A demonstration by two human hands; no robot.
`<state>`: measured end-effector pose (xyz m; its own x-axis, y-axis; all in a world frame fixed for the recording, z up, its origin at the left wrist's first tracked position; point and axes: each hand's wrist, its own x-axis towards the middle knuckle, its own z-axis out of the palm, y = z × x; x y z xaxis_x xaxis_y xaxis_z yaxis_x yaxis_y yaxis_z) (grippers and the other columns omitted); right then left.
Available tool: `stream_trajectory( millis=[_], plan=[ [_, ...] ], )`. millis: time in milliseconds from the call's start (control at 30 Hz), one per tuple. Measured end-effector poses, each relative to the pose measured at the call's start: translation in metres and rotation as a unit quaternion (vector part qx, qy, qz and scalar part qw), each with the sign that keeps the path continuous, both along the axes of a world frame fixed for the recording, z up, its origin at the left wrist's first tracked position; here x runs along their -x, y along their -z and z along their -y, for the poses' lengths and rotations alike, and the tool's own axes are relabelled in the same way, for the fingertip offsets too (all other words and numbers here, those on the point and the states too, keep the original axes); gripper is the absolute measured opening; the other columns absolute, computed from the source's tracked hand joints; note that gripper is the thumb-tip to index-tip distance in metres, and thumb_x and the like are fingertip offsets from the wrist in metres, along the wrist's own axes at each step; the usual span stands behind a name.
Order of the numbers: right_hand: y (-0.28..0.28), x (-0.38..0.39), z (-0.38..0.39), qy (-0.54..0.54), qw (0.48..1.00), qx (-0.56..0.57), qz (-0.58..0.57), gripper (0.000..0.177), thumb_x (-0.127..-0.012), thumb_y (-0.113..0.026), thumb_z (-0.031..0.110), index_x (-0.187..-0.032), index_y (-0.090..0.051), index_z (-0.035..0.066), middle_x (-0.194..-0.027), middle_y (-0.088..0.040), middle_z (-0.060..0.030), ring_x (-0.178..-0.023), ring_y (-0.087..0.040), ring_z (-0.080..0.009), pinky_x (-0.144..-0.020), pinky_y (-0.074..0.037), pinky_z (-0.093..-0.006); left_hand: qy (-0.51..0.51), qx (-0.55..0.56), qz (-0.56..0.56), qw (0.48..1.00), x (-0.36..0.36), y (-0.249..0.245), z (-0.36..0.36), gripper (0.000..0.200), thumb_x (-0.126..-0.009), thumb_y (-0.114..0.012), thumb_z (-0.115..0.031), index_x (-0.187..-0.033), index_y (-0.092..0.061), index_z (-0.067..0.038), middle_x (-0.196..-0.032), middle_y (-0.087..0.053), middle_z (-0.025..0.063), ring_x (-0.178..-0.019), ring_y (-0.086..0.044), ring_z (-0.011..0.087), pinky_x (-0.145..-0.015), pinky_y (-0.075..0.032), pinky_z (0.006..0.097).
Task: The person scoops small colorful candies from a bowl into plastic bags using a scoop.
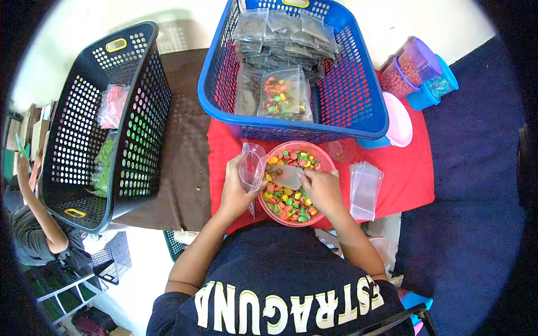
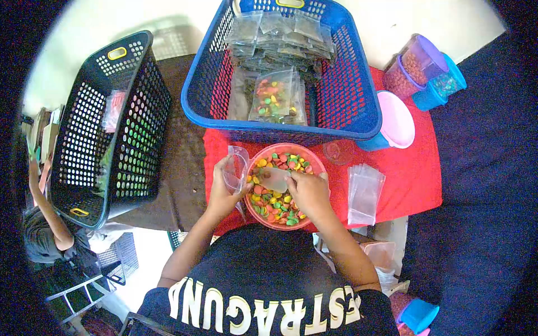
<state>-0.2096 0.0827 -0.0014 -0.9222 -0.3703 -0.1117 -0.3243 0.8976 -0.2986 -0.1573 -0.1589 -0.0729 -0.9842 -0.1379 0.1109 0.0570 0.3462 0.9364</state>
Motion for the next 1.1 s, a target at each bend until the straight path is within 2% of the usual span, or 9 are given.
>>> stream_trajectory(
  millis=[200,267,367,500,600,667,800,867,1100],
  plan=[
    [0.01,-0.002,0.005,-0.017,0.999,0.041,0.024,0.027,-0.1,-0.057,0.034,-0.096,-0.07,0.01,-0.086,-0.073,-0.0114,-0.082,-0.068,-0.0325,-0.082,-0.041,-0.0503,-0.001,0.022,-0.006,1.0,-0.002,-0.008,0.0,0.097,-0.076,-0.09,-0.02,-0.15,-0.032,0.001,-0.148,-0.041,0.0196,-0.141,-0.042,0.0331,-0.119,-0.035,0.0445],
    [0.011,-0.002,0.006,-0.023,0.999,0.02,-0.026,0.025,-0.1,-0.056,0.032,-0.098,-0.069,0.01,-0.089,-0.073,-0.0122,-0.087,-0.069,-0.0318,-0.084,-0.04,-0.0501,-0.002,0.038,-0.004,0.999,-0.003,-0.01,0.0,0.096,-0.076,-0.09,-0.021,-0.15,-0.033,0.0,-0.148,-0.042,0.0193,-0.14,-0.043,0.0331,-0.118,-0.035,0.0441],
    [-0.002,-0.003,0.004,0.004,1.0,-0.02,0.001,0.025,-0.1,-0.056,0.031,-0.099,-0.068,0.01,-0.091,-0.073,-0.0125,-0.092,-0.069,-0.0309,-0.085,-0.04,-0.0498,0.0,0.013,-0.016,1.0,-0.001,-0.008,0.002,0.096,-0.076,-0.09,-0.023,-0.15,-0.033,0.0,-0.148,-0.042,0.0194,-0.14,-0.043,0.0333,-0.118,-0.036,0.0436],
    [-0.01,-0.001,-0.009,-0.001,0.998,-0.039,-0.049,0.024,-0.1,-0.055,0.029,-0.098,-0.069,0.01,-0.088,-0.073,-0.0123,-0.088,-0.069,-0.0319,-0.083,-0.041,-0.05,-0.001,0.031,0.003,0.999,-0.002,-0.01,0.001,0.096,-0.077,-0.09,-0.025,-0.15,-0.032,0.0,-0.148,-0.042,0.0191,-0.14,-0.043,0.0329,-0.118,-0.037,0.0442],
    [-0.022,0.0,-0.015,0.017,0.997,-0.067,0.019,0.023,-0.099,-0.055,0.028,-0.097,-0.069,0.009,-0.083,-0.073,-0.012,-0.08,-0.07,-0.0325,-0.08,-0.043,-0.0504,-0.007,0.02,0.008,1.0,0.0,-0.008,0.001,0.097,-0.078,-0.09,-0.025,-0.15,-0.031,0.0,-0.148,-0.041,0.0187,-0.14,-0.043,0.0321,-0.117,-0.037,0.0445],
    [-0.02,0.0,-0.02,0.024,0.999,-0.029,-0.027,0.024,-0.099,-0.056,0.029,-0.097,-0.069,0.009,-0.078,-0.072,-0.0122,-0.074,-0.07,-0.0326,-0.076,-0.044,-0.0506,-0.007,-0.001,0.003,1.0,-0.001,-0.007,0.0,0.094,-0.075,-0.09,-0.021,-0.148,-0.034,0.001,-0.145,-0.044,0.0218,-0.138,-0.044,0.0376,-0.117,-0.036,0.0451],
    [-0.022,-0.001,-0.024,0.023,0.998,-0.05,-0.026,0.024,-0.098,-0.057,0.029,-0.095,-0.069,0.008,-0.078,-0.072,-0.0122,-0.074,-0.07,-0.031,-0.074,-0.042,-0.0497,-0.003,0.008,0.004,1.0,0.001,-0.01,0.001,0.094,-0.075,-0.09,-0.02,-0.148,-0.034,0.001,-0.145,-0.043,0.0219,-0.139,-0.043,0.0374,-0.117,-0.036,0.0454],
    [-0.015,-0.002,-0.027,0.016,0.998,-0.052,-0.036,0.024,-0.098,-0.058,0.029,-0.094,-0.069,0.008,-0.078,-0.072,-0.0122,-0.074,-0.07,-0.0309,-0.074,-0.042,-0.0497,0.003,0.017,0.044,0.999,-0.001,-0.011,0.002,0.1,-0.076,-0.091,-0.024,-0.151,-0.03,-0.001,-0.149,-0.04,0.0192,-0.142,-0.041,0.0328,-0.118,-0.036,0.0444],
    [-0.025,0.006,-0.021,0.029,0.995,-0.082,-0.049,0.022,-0.096,-0.059,0.028,-0.089,-0.069,0.009,-0.078,-0.072,-0.0113,-0.075,-0.069,-0.0304,-0.075,-0.041,-0.0492,0.003,0.015,0.016,1.0,-0.002,-0.005,0.003,0.099,-0.077,-0.091,-0.025,-0.151,-0.03,-0.001,-0.15,-0.04,0.0192,-0.141,-0.041,0.0326,-0.117,-0.037,0.0446]
  ],
)
